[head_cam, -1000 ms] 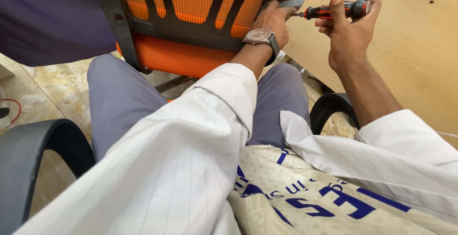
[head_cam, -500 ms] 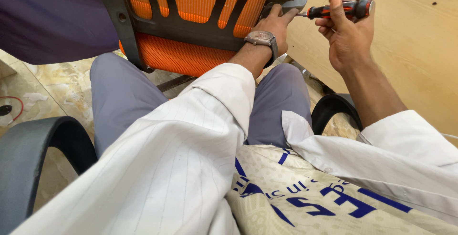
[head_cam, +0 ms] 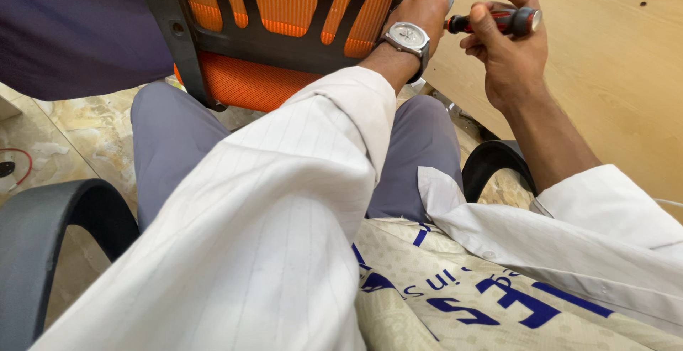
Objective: The person uses a screwdriver to tighten screws on the back of an orange office chair. The person holds the chair steady with one hand while turning the screwdriver with the other.
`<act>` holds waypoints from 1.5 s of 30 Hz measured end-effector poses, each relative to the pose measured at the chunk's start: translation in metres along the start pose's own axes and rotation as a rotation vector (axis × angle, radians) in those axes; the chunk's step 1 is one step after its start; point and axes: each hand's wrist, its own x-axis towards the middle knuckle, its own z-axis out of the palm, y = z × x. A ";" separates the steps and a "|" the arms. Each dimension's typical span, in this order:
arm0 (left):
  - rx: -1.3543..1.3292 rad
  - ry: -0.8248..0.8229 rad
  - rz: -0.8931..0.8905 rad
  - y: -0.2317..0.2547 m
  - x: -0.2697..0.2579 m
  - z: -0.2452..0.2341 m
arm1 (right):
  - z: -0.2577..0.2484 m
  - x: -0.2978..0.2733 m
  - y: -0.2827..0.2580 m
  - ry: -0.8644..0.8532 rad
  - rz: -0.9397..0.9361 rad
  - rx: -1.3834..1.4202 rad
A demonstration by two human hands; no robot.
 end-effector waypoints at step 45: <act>0.289 0.124 0.162 -0.001 0.018 0.030 | -0.002 -0.010 -0.029 -0.042 -0.209 -0.486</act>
